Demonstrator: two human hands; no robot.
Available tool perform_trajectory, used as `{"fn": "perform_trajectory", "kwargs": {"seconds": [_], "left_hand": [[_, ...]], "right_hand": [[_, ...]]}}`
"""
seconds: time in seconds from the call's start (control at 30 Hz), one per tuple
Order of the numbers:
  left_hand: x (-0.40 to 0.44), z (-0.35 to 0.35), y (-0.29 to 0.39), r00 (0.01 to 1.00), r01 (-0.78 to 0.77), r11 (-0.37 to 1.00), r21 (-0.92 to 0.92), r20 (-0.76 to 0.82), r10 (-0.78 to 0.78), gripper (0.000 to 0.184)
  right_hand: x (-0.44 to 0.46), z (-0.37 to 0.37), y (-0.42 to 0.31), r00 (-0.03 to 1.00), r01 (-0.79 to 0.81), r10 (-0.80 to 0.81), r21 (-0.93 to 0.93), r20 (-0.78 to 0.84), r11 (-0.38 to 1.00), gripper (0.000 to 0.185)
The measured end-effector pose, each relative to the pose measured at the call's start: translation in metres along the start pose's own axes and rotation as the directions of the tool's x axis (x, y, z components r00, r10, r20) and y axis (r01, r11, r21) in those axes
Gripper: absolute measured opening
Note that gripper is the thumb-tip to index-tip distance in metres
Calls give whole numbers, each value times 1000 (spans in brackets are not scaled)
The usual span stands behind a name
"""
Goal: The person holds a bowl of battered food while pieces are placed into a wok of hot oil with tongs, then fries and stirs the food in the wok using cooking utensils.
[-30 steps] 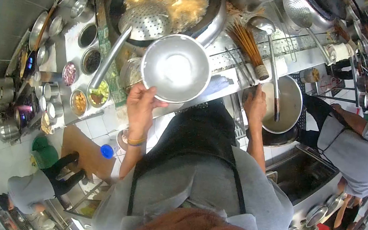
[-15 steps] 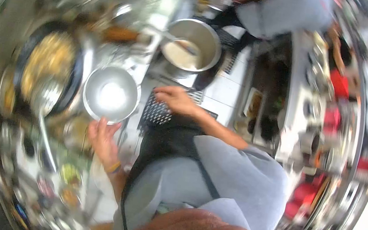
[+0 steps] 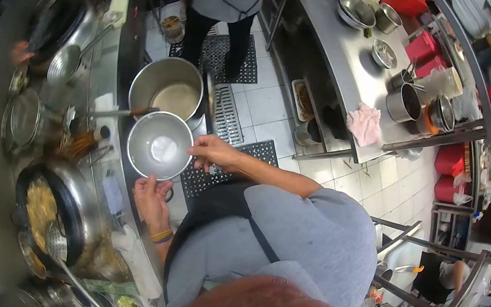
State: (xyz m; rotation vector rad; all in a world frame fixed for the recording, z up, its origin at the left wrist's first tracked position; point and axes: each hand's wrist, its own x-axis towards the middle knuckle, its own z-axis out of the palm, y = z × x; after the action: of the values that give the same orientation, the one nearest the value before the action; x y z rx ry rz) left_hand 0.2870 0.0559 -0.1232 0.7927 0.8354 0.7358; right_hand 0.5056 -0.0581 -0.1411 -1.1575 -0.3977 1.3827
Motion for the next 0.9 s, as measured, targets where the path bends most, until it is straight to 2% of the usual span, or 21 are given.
{"fn": "perform_trajectory", "kwargs": {"seconds": [0.13, 0.2, 0.3, 0.43, 0.47, 0.5, 0.53, 0.57, 0.6, 0.63, 0.67, 0.7, 0.77, 0.8, 0.83, 0.87, 0.9], "left_hand": [[9, 70, -37, 984, 122, 992, 37, 123, -126, 18], [6, 110, -51, 960, 177, 981, 83, 205, -191, 22], [8, 144, -69, 952, 203, 967, 153, 199, -231, 26], [8, 164, -79, 954, 202, 962, 182, 186, -235, 25], [6, 167, -81, 958, 200, 959, 203, 163, -234, 24], [5, 170, -82, 966, 195, 957, 215, 130, -225, 24], [4, 171, -82, 974, 186, 958, 220, 88, -210, 23], [0, 172, -83, 976, 172, 963, 209, 94, -195, 22], [-4, 170, -84, 981, 150, 968, 201, 94, -171, 22], [-6, 167, -86, 985, 127, 972, 196, 91, -146, 22], [-11, 163, -87, 988, 109, 976, 191, 85, -127, 22], [-15, 161, -86, 991, 116, 980, 162, 53, -126, 21], [-24, 152, -83, 992, 127, 986, 105, 5, -128, 21], [-29, 145, -81, 994, 110, 989, 102, -27, -108, 21], [-32, 139, -80, 995, 97, 990, 106, -47, -92, 21], [-34, 132, -78, 995, 86, 990, 112, -55, -80, 22], [-35, 123, -78, 995, 80, 992, 93, -69, -73, 21]], "right_hand": [[-30, -70, -40, 986, 53, -25, 167, -164, 985, 17], [-35, -128, -43, 959, 127, -87, 134, -270, 983, 15], [-61, -206, -72, 879, 255, -157, 167, -450, 952, 16], [-102, -305, -114, 587, 449, -338, -51, -736, 892, 15], [-106, -337, -114, 499, 395, -336, -135, -799, 909, 14], [-110, -352, -126, 418, 483, -334, -105, -845, 869, 14], [-106, -397, -113, 325, 448, -351, -184, -878, 875, 12], [-102, -451, -95, 292, 485, -340, -168, -894, 858, 10], [-109, -448, -114, 208, 450, -284, -167, -936, 877, 10], [-110, -482, -109, 243, 470, -265, -126, -933, 873, 14], [-111, -496, -114, 277, 463, -235, -85, -932, 882, 34], [-110, -523, -108, 345, 518, -193, 15, -918, 855, 35], [-97, -519, -109, 334, 590, -167, 67, -928, 804, 58], [-88, -510, -109, 444, 546, -231, 57, -866, 836, 59], [-68, -483, -106, 337, 499, -243, -46, -909, 865, 48], [-48, -471, -97, 413, 471, -211, 10, -886, 882, 35], [-26, -457, -88, 566, 453, -176, 125, -805, 883, 28]]}}
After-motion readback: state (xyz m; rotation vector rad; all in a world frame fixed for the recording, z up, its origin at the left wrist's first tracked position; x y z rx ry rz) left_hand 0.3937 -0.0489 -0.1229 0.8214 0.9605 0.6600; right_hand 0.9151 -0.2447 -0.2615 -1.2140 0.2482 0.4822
